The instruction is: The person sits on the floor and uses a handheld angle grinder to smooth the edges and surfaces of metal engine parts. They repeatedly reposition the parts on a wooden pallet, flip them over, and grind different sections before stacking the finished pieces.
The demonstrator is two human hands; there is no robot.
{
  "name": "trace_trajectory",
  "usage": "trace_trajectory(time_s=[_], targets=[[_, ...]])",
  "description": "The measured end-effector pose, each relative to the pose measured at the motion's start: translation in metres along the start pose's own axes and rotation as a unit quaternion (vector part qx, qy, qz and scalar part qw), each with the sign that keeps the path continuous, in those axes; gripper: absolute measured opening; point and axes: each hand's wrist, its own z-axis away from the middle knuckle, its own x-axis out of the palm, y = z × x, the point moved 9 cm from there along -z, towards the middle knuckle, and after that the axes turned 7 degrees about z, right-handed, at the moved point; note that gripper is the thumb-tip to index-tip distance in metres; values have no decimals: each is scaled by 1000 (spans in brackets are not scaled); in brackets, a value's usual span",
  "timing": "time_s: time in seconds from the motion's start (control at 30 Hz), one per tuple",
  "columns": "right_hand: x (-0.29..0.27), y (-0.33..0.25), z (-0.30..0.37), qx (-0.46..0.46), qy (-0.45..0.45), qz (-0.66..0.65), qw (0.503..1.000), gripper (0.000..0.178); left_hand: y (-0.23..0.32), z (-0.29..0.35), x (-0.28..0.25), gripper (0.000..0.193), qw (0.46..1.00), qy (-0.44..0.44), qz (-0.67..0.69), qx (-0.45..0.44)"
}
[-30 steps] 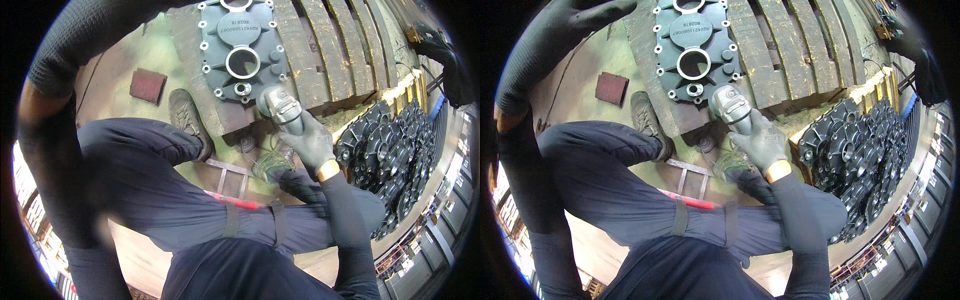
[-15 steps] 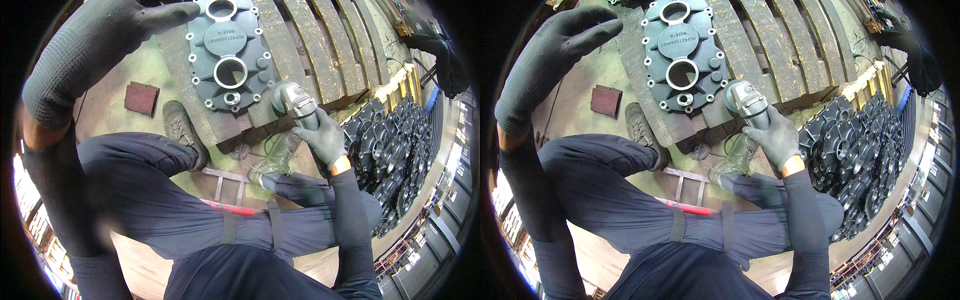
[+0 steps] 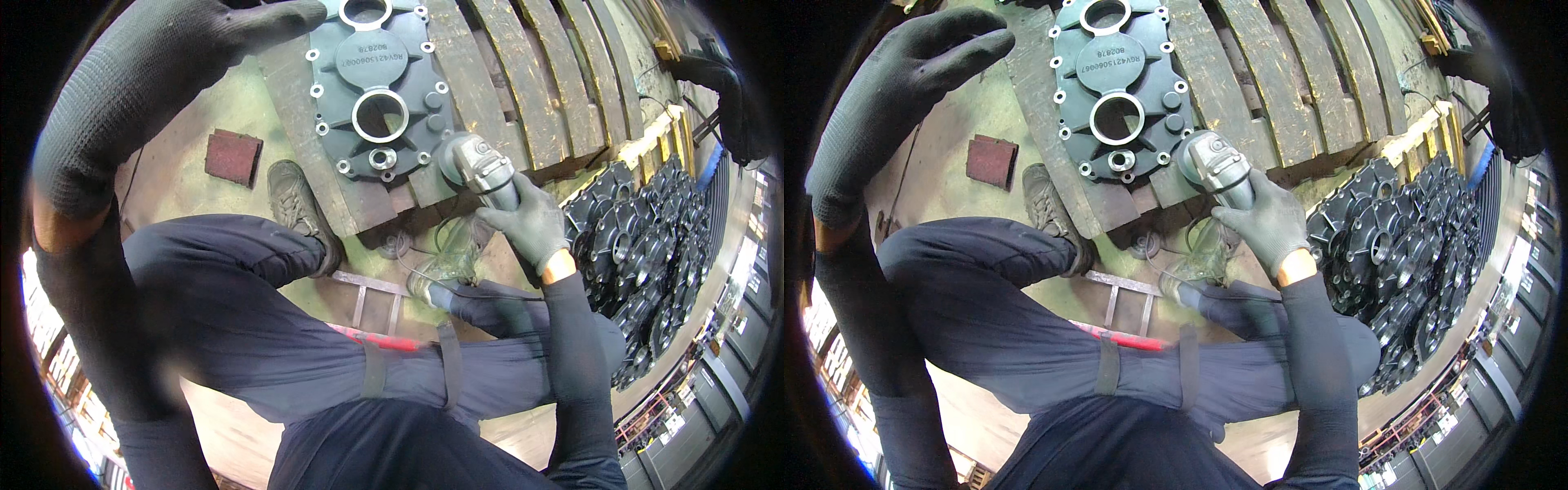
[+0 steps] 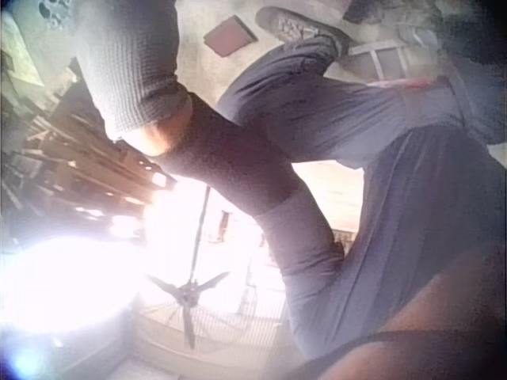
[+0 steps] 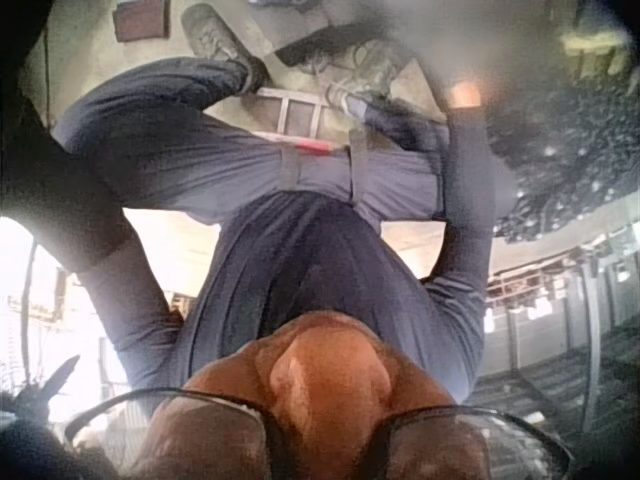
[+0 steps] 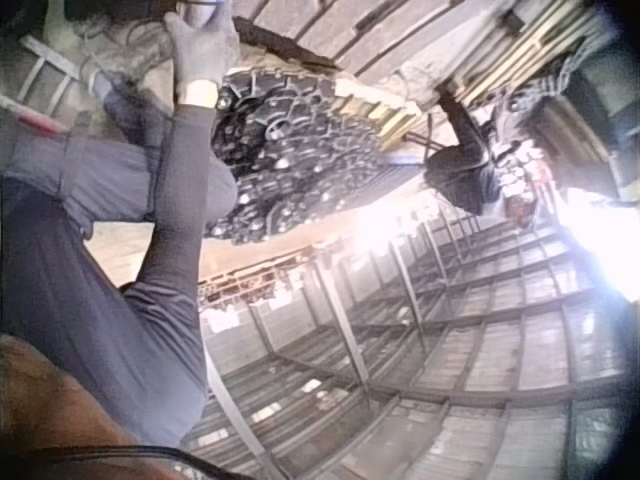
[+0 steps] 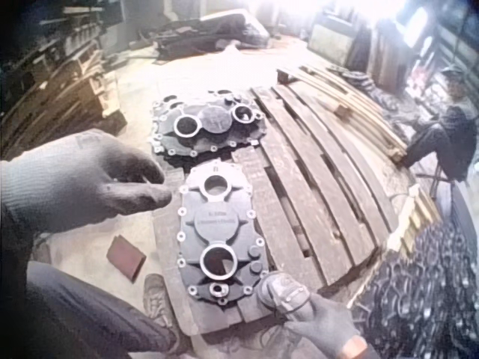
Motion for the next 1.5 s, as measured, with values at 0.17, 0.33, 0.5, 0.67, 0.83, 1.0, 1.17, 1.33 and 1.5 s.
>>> trace_trajectory(time_s=[0.17, 0.33, 0.5, 0.67, 0.83, 1.0, 1.17, 1.33, 1.5], targets=[[2, -7, -9, -10, 10, -29, 999, 70, 1, -1, -1, 52, 1000, -3, -2, 1], [0, -11, -7, -26, 6, -27, 999, 70, 1, 7, -10, 52, 1000, 5, 3, 2], [-12, 16, 10, 3, 28, -60, 998, 71, 22, -7, 22, 49, 998, -33, -55, 22], [-85, 30, 34, -7, 80, -335, 939, 55, 71, -5, 96, 41, 972, -47, -190, 131], [-173, 41, 64, 6, 191, -453, 871, 58, 92, -3, 232, 25, 965, -136, -156, 159], [-215, 76, 98, -74, 263, -682, 678, 58, 99, -30, 321, 54, 959, -1, -173, 224], [-223, 86, 94, -117, 285, -681, 665, 59, 91, -14, 362, 61, 958, 10, -190, 216], [-222, 87, 83, -137, 214, -701, 667, 62, 82, 4, 362, 64, 965, 1, -152, 215], [-227, 75, 83, -150, 246, -695, 659, 56, 72, 26, 363, 67, 969, -11, -121, 213]])
